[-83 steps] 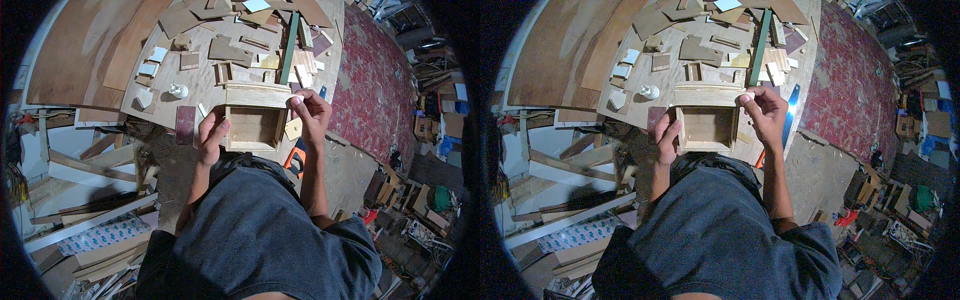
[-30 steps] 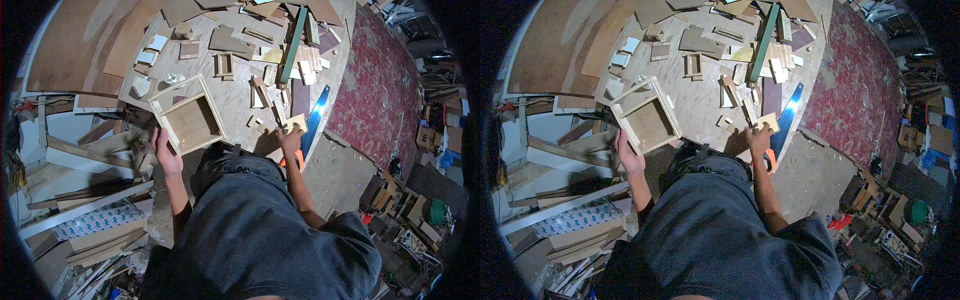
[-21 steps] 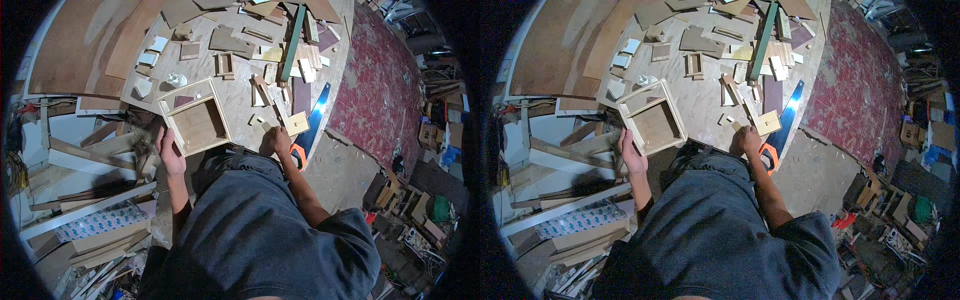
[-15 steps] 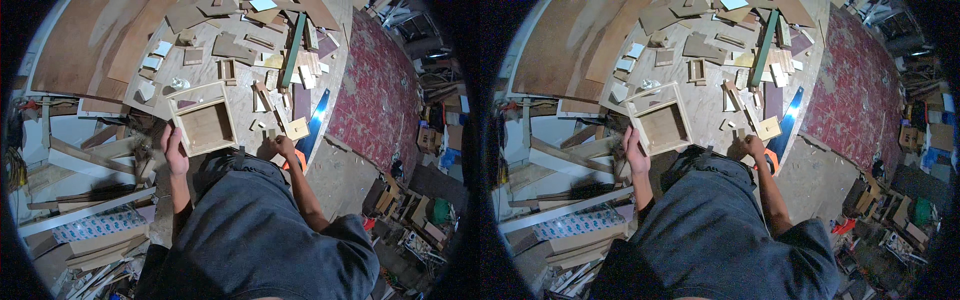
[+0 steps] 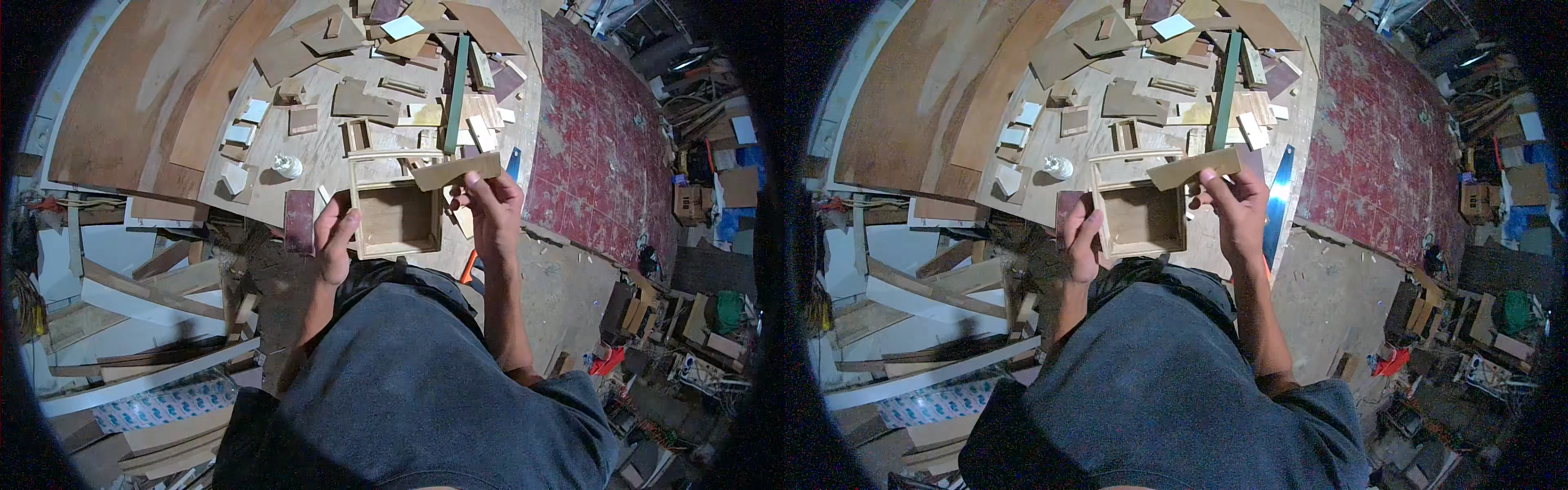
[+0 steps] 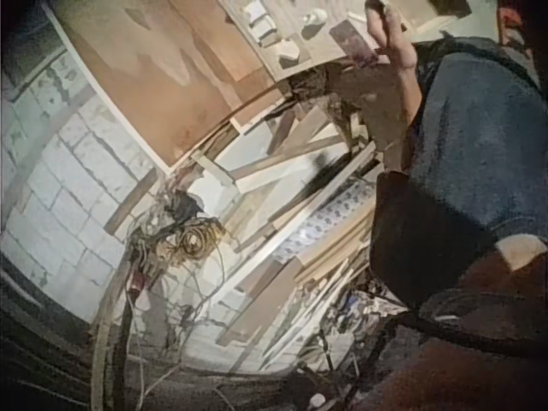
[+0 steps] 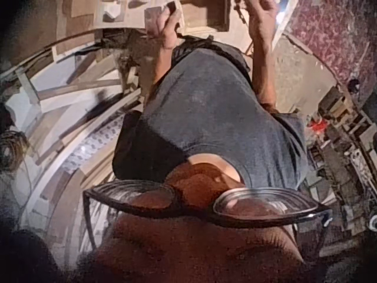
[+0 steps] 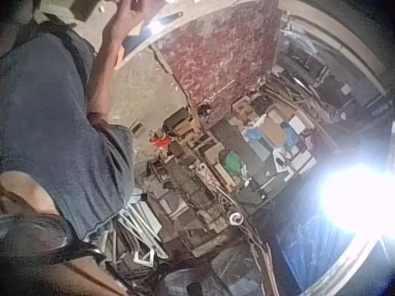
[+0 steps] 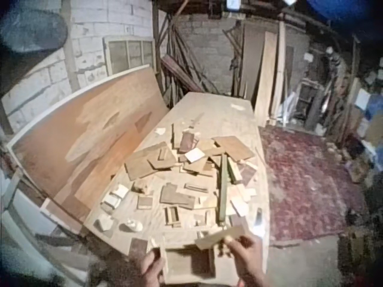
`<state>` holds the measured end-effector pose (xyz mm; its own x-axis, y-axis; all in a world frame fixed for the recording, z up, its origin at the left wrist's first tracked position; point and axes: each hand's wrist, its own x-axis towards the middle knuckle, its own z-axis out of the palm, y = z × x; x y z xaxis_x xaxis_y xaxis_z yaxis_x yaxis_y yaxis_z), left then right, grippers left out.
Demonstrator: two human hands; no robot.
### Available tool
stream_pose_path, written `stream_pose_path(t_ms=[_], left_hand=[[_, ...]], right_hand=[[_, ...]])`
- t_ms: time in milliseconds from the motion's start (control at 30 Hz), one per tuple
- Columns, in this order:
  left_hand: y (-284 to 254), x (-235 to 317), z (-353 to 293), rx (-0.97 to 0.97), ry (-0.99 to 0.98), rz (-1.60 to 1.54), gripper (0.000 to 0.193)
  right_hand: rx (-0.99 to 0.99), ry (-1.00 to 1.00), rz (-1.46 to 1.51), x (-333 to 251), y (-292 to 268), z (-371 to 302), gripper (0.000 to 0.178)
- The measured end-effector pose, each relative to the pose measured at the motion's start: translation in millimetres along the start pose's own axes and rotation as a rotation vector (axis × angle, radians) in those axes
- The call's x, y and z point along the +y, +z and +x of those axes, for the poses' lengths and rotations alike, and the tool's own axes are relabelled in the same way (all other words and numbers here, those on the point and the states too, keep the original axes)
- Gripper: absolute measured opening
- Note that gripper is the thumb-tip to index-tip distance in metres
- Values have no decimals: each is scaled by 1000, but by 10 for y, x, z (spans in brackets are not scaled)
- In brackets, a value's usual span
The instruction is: Assembling a small wooden box or structure from scrap wood pieces in a workshop.
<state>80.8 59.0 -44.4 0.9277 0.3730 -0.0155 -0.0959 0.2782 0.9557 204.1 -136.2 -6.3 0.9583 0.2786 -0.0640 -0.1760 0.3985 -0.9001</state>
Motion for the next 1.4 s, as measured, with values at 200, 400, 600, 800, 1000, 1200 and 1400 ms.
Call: stream_pose_path(t_ms=[200,400,600,800,1000,1200,1400], left_hand=[[57,-63,39,-61,-25,-93,31],[39,-142,53,-73,-43,-96,31],[27,-158,80,-57,-67,-109,30],[67,-183,105,-70,-58,-82,30],[42,-215,80,-86,-107,-86,31],[71,-184,75,-79,-85,-72,32],[116,-163,63,-101,-84,-80,33]], right_hand=[[26,-121,-138,-18,132,-101,29],[38,-212,-212,-5,138,-144,25],[24,-92,-115,31,-12,-127,20],[114,-48,-90,91,-12,-115,15],[80,58,-231,85,-97,-78,17],[63,109,-318,-43,-24,-26,19],[91,19,-353,49,-114,17,19]])
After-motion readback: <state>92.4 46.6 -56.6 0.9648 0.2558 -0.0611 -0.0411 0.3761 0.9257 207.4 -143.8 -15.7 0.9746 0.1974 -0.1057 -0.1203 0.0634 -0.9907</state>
